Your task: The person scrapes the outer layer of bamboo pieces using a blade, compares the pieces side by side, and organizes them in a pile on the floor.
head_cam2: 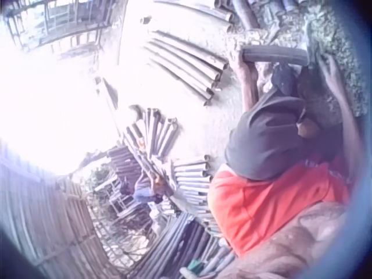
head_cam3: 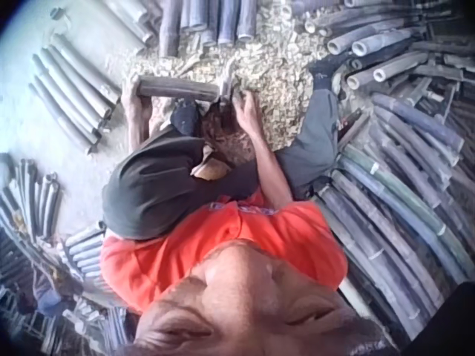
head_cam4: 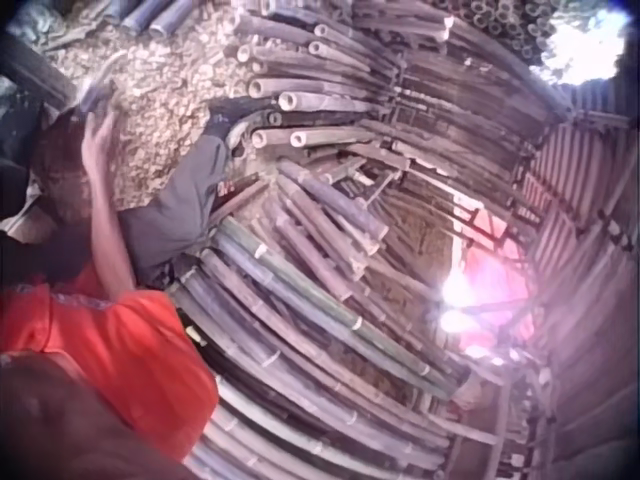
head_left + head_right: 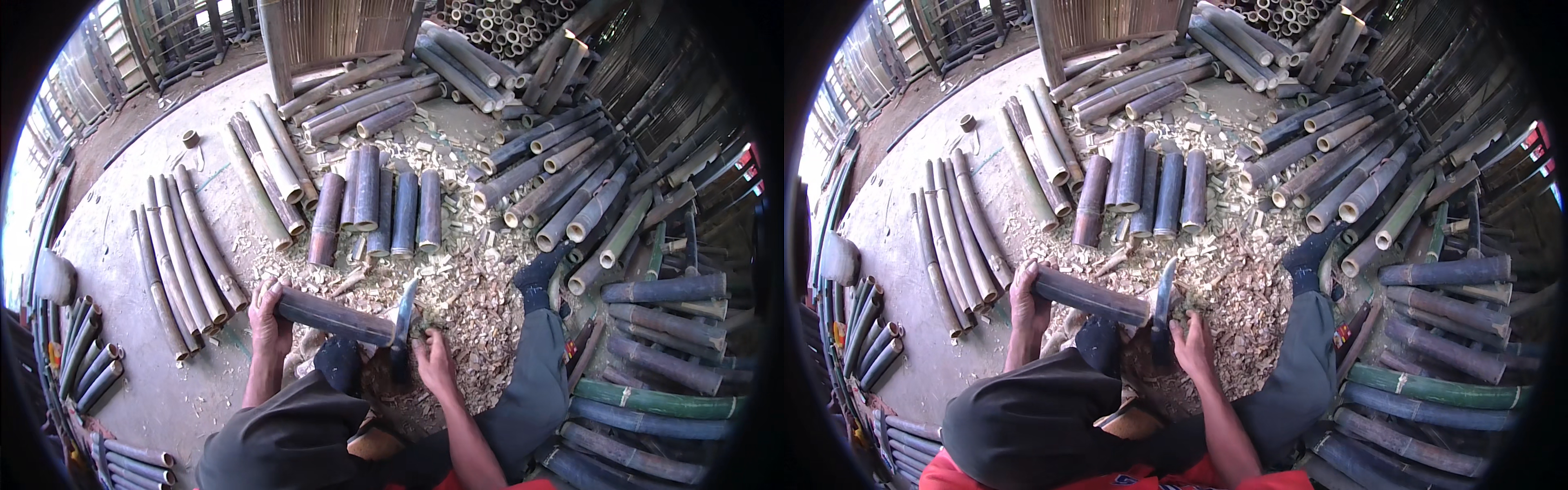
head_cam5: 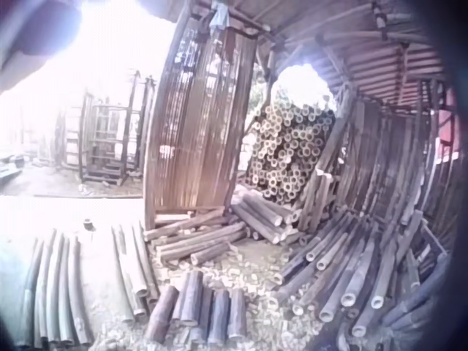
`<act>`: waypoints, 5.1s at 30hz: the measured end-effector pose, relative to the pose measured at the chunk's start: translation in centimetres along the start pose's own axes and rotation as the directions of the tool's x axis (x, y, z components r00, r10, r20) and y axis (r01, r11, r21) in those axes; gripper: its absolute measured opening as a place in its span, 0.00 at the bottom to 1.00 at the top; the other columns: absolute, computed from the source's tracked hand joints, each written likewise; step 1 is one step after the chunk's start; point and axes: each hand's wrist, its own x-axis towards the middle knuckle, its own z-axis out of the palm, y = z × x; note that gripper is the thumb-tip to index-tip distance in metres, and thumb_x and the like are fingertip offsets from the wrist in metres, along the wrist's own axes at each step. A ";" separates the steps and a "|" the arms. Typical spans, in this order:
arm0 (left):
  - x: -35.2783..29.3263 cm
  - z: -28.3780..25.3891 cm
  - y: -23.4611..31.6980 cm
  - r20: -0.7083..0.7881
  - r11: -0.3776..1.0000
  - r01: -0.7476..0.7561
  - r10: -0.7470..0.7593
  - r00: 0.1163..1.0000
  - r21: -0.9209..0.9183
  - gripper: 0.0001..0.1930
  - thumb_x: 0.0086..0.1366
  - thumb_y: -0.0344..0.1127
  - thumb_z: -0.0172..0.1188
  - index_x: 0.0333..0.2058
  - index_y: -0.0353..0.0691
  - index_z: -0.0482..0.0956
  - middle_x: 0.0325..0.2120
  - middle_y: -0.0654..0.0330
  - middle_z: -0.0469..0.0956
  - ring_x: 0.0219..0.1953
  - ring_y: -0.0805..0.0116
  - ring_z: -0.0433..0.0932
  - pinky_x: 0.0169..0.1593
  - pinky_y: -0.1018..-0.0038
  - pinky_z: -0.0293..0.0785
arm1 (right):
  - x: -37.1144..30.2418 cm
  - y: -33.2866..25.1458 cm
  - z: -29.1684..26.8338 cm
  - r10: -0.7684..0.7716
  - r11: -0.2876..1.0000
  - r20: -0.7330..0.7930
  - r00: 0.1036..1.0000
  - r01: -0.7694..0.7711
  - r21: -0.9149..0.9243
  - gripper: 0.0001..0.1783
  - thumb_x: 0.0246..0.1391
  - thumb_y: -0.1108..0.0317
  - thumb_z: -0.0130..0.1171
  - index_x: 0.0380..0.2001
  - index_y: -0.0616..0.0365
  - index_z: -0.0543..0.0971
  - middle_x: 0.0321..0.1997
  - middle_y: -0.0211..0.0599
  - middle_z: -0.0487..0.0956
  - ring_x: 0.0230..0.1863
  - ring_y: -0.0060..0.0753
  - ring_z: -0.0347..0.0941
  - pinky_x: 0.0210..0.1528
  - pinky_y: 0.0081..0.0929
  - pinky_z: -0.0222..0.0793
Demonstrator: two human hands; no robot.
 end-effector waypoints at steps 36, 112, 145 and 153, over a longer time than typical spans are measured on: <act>-4.9 -1.2 -13.5 0.303 0.647 -0.176 -0.088 0.949 0.742 0.17 0.66 0.30 0.71 0.50 0.32 0.77 0.33 0.57 0.86 0.35 0.71 0.84 0.41 0.71 0.81 | -3.6 -3.7 2.9 0.033 0.824 0.181 0.983 -0.129 0.552 0.14 0.73 0.68 0.59 0.55 0.64 0.76 0.40 0.34 0.79 0.38 0.21 0.76 0.39 0.25 0.74; -5.0 -0.1 -13.0 0.319 0.559 -0.224 -0.077 0.945 0.799 0.13 0.68 0.31 0.69 0.48 0.36 0.79 0.31 0.53 0.86 0.34 0.62 0.86 0.42 0.66 0.81 | 26.5 -10.7 3.8 -0.224 0.937 -0.226 0.948 0.145 -0.319 0.36 0.64 0.64 0.61 0.73 0.65 0.67 0.68 0.53 0.73 0.75 0.48 0.62 0.77 0.51 0.59; -5.0 -0.3 -13.0 0.291 0.589 -0.176 -0.104 0.951 0.789 0.13 0.69 0.31 0.67 0.49 0.35 0.79 0.32 0.54 0.85 0.34 0.64 0.85 0.43 0.67 0.81 | 26.8 -14.3 9.1 -0.455 0.754 0.095 0.886 0.439 -0.488 0.29 0.60 0.67 0.65 0.62 0.63 0.71 0.59 0.54 0.76 0.61 0.53 0.74 0.59 0.53 0.70; -5.1 -0.3 -12.4 0.311 0.573 -0.169 -0.158 0.937 0.802 0.13 0.68 0.26 0.64 0.51 0.34 0.77 0.36 0.57 0.83 0.38 0.71 0.82 0.44 0.73 0.79 | 30.6 -15.4 11.3 -0.321 0.935 0.115 0.940 0.295 0.198 0.20 0.64 0.71 0.62 0.54 0.72 0.75 0.37 0.48 0.86 0.33 0.34 0.82 0.38 0.35 0.77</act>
